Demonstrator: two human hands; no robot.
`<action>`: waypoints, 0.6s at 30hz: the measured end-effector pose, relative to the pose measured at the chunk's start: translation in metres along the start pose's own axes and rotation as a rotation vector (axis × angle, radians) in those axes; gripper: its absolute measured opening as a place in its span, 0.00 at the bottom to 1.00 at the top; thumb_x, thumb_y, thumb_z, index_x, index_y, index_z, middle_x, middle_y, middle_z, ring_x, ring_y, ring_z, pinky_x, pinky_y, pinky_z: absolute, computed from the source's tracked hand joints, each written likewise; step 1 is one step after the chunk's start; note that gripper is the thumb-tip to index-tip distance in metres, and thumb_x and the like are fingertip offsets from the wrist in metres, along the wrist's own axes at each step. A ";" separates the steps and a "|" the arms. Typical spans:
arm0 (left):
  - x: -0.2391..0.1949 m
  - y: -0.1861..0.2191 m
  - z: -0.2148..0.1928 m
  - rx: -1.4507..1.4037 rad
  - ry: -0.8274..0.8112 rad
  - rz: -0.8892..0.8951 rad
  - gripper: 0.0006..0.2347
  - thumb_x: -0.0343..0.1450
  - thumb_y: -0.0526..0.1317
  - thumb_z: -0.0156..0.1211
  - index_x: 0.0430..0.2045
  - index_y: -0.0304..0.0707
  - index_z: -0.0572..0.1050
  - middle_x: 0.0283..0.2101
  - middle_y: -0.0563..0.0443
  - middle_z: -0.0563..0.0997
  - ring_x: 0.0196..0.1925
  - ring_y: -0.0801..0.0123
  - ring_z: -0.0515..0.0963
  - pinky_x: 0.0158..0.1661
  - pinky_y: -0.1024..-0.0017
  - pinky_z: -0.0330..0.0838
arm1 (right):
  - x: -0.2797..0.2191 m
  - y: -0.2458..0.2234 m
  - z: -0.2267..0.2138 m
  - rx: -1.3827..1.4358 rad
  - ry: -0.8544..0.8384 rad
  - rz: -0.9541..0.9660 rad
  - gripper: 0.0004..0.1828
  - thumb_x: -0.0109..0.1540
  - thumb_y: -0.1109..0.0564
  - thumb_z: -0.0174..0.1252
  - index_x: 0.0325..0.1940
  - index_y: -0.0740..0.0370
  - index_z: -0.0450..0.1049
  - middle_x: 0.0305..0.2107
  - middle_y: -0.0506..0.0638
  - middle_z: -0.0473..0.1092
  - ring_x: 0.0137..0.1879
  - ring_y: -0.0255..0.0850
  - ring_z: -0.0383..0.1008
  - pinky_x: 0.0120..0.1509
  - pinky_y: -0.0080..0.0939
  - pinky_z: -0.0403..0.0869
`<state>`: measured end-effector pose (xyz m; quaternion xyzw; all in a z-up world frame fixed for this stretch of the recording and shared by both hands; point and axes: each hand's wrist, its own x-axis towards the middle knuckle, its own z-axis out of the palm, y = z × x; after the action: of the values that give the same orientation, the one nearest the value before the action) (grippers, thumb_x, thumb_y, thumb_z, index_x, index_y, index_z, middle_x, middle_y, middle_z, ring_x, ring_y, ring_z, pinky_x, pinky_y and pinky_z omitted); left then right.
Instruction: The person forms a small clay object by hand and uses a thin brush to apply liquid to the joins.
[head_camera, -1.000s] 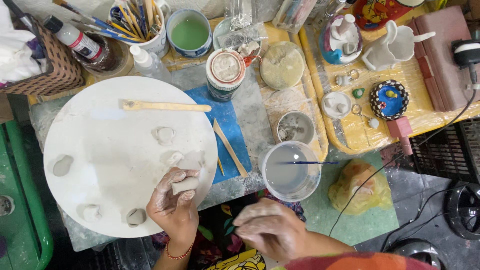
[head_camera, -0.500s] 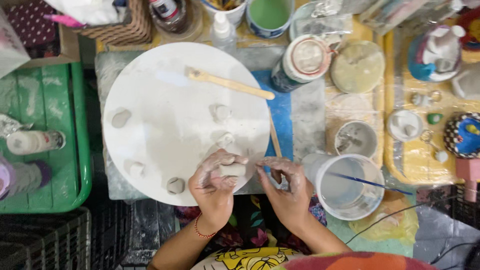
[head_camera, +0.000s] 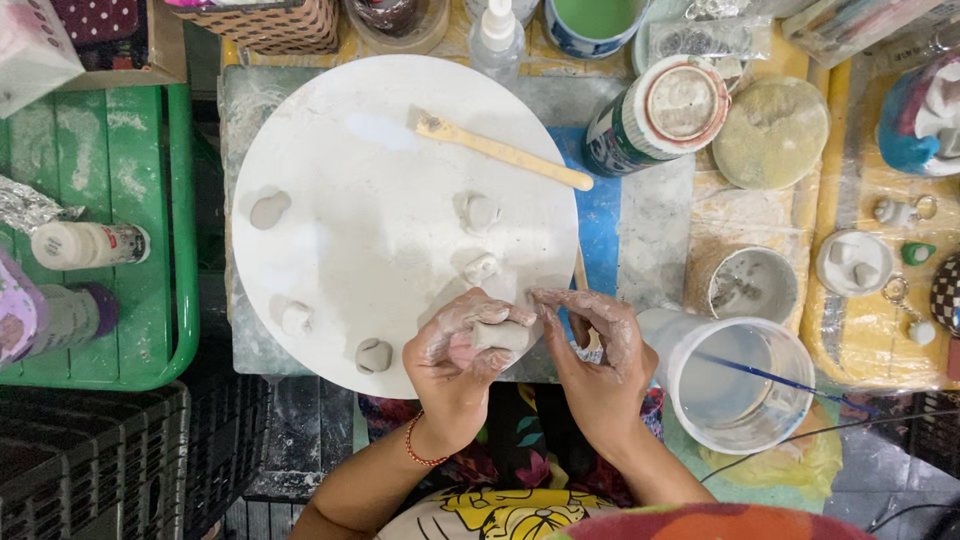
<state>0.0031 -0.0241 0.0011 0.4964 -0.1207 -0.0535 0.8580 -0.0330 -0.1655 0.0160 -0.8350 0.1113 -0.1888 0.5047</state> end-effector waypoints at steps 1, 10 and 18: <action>0.000 0.000 0.000 -0.002 -0.001 0.006 0.13 0.75 0.34 0.67 0.51 0.25 0.74 0.47 0.38 0.83 0.50 0.61 0.81 0.51 0.67 0.77 | 0.001 -0.001 -0.001 -0.015 0.001 -0.018 0.18 0.61 0.70 0.66 0.52 0.64 0.68 0.46 0.51 0.79 0.37 0.29 0.70 0.41 0.29 0.70; -0.001 -0.002 -0.001 -0.038 0.009 -0.030 0.13 0.75 0.33 0.67 0.50 0.25 0.75 0.47 0.38 0.83 0.50 0.62 0.82 0.52 0.67 0.77 | 0.002 0.004 -0.008 -0.369 -0.083 -0.346 0.25 0.54 0.66 0.70 0.54 0.62 0.74 0.44 0.48 0.77 0.42 0.46 0.73 0.45 0.44 0.72; -0.001 -0.005 -0.003 -0.039 0.015 -0.034 0.12 0.74 0.33 0.67 0.49 0.25 0.75 0.47 0.39 0.83 0.50 0.65 0.80 0.51 0.70 0.76 | -0.009 0.010 -0.017 -0.594 -0.246 -0.561 0.25 0.54 0.52 0.70 0.51 0.65 0.73 0.51 0.53 0.74 0.42 0.47 0.73 0.44 0.48 0.70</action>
<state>0.0029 -0.0237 -0.0045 0.4818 -0.1048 -0.0669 0.8674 -0.0479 -0.1805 0.0121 -0.9584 -0.1317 -0.1776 0.1807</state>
